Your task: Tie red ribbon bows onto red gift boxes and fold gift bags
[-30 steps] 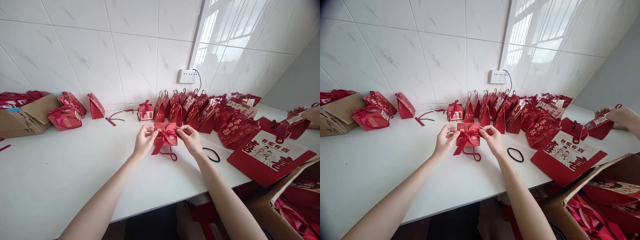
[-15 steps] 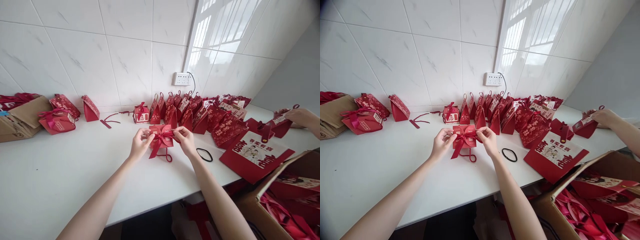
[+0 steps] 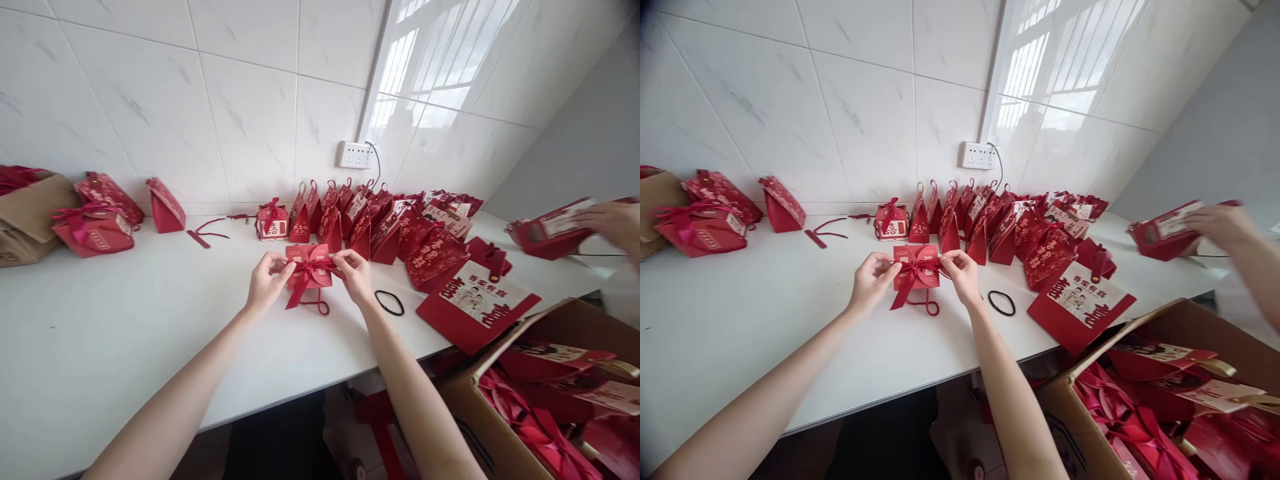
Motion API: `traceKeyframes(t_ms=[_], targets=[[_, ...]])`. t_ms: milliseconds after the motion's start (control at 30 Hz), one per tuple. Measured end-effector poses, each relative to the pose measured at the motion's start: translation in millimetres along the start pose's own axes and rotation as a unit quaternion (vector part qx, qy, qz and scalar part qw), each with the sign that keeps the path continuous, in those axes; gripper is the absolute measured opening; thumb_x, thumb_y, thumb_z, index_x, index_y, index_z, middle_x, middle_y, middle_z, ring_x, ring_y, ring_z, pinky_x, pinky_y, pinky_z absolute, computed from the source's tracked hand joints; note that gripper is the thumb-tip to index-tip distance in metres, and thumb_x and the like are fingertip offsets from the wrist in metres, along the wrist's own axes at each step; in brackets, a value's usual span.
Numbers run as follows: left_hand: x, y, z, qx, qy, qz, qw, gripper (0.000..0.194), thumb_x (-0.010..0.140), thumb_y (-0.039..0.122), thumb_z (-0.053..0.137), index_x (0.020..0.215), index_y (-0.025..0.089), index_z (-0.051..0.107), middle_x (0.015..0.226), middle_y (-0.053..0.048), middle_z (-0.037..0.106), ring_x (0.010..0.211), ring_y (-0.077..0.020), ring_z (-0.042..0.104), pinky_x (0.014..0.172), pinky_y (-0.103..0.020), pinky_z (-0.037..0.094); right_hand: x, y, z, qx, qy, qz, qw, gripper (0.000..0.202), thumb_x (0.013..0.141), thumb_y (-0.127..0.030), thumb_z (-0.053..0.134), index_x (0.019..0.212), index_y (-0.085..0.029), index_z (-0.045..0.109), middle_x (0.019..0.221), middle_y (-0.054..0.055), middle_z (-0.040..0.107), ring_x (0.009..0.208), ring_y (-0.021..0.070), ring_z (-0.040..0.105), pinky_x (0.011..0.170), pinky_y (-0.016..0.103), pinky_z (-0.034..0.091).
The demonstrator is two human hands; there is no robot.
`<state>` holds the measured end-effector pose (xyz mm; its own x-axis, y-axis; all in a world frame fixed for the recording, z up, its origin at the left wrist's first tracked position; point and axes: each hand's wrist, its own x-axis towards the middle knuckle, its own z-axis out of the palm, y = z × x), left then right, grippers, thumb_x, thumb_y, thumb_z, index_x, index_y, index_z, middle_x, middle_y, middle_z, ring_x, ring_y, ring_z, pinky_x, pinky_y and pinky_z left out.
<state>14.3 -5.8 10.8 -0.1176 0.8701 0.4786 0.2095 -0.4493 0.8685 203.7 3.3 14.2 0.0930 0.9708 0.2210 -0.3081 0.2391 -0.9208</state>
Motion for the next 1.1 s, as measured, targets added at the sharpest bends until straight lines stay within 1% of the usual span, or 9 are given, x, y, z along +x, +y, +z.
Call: traceKeyframes(t_ms=[100, 300, 400, 533, 633, 733, 900, 967, 1100], targets=[[-1, -2, 1.1, 0.003, 0.003, 0.005, 1.0, 0.023, 0.073, 0.04, 0.065, 0.079, 0.02, 0.055, 0.073, 0.0, 0.061, 0.068, -0.0138, 0.06, 0.066, -0.025, 0.048, -1, 1, -1, -0.003, 0.016, 0.005, 1.0, 0.027, 0.057, -0.039, 0.079, 0.067, -0.021, 0.06, 0.066, -0.002, 0.062, 0.063, 0.0132, 0.059, 0.062, 0.028, 0.051], [-3, -1, -1.4, 0.028, -0.008, 0.001, 1.0, 0.022, 0.075, 0.04, 0.063, 0.079, 0.021, 0.052, 0.07, 0.002, 0.059, 0.066, -0.0131, 0.059, 0.067, -0.025, 0.048, -1, 2, -3, 0.0, -0.002, 0.003, 1.0, 0.025, 0.06, -0.038, 0.078, 0.068, -0.021, 0.061, 0.068, -0.001, 0.063, 0.065, 0.0133, 0.06, 0.066, 0.03, 0.05], [-3, 2, -2.9, 0.084, -0.007, 0.012, 0.996, 0.025, 0.076, 0.042, 0.061, 0.07, 0.022, 0.047, 0.065, 0.003, 0.055, 0.063, -0.0128, 0.055, 0.066, -0.025, 0.045, -1, 0, -4, -0.011, -0.018, 0.0, 1.0, 0.025, 0.062, -0.04, 0.077, 0.068, -0.021, 0.061, 0.067, -0.002, 0.062, 0.062, 0.0119, 0.058, 0.062, 0.027, 0.047], [-3, 7, -4.3, 0.148, -0.048, 0.018, 0.988, 0.037, 0.081, 0.045, 0.052, 0.057, 0.021, 0.038, 0.054, 0.005, 0.046, 0.054, -0.0119, 0.046, 0.057, -0.024, 0.039, -2, -4, -4, -0.065, -0.051, -0.009, 0.997, 0.024, 0.068, -0.043, 0.072, 0.071, -0.02, 0.062, 0.064, -0.003, 0.06, 0.056, 0.0097, 0.051, 0.053, 0.024, 0.039], [-2, 9, -5.5, 0.166, -0.062, 0.051, 0.983, 0.036, 0.082, 0.043, 0.05, 0.057, 0.021, 0.037, 0.054, 0.005, 0.044, 0.054, -0.0123, 0.044, 0.056, -0.025, 0.037, -4, -7, -4, -0.106, -0.063, -0.017, 0.992, 0.025, 0.069, -0.043, 0.071, 0.072, -0.02, 0.063, 0.068, -0.001, 0.061, 0.058, 0.0105, 0.051, 0.054, 0.024, 0.038], [-1, 8, -7.9, 0.195, -0.077, 0.108, 0.972, 0.034, 0.082, 0.042, 0.049, 0.057, 0.022, 0.036, 0.056, 0.004, 0.044, 0.055, -0.0132, 0.043, 0.057, -0.025, 0.038, -5, -9, -3, -0.097, -0.064, -0.004, 0.993, 0.024, 0.068, -0.041, 0.073, 0.07, -0.02, 0.061, 0.074, 0.0, 0.063, 0.064, 0.0119, 0.054, 0.057, 0.025, 0.04], [0, 4, -12.8, 0.213, -0.031, 0.18, 0.96, 0.032, 0.084, 0.038, 0.046, 0.059, 0.023, 0.034, 0.057, 0.003, 0.044, 0.057, -0.0142, 0.045, 0.061, -0.027, 0.04, -5, -6, -1, -0.035, -0.081, 0.039, 0.995, 0.025, 0.064, -0.036, 0.075, 0.07, -0.02, 0.056, 0.067, -0.003, 0.059, 0.058, 0.0098, 0.051, 0.053, 0.023, 0.036], [0, 3, -13.9, 0.207, -0.036, 0.17, 0.963, 0.03, 0.086, 0.038, 0.044, 0.061, 0.022, 0.036, 0.059, 0.003, 0.046, 0.057, -0.0132, 0.047, 0.061, -0.026, 0.041, -5, -4, -1, -0.03, -0.084, 0.048, 0.995, 0.026, 0.064, -0.036, 0.076, 0.07, -0.02, 0.056, 0.066, -0.003, 0.057, 0.056, 0.0093, 0.049, 0.052, 0.023, 0.035], [-1, 2, -14.3, 0.176, -0.061, 0.098, 0.978, 0.027, 0.087, 0.038, 0.043, 0.066, 0.022, 0.039, 0.06, 0.004, 0.05, 0.056, -0.0117, 0.048, 0.058, -0.023, 0.042, -4, -1, -2, -0.052, -0.1, 0.051, 0.992, 0.029, 0.064, -0.039, 0.076, 0.075, -0.019, 0.059, 0.071, -0.001, 0.061, 0.061, 0.0115, 0.053, 0.057, 0.025, 0.039]])
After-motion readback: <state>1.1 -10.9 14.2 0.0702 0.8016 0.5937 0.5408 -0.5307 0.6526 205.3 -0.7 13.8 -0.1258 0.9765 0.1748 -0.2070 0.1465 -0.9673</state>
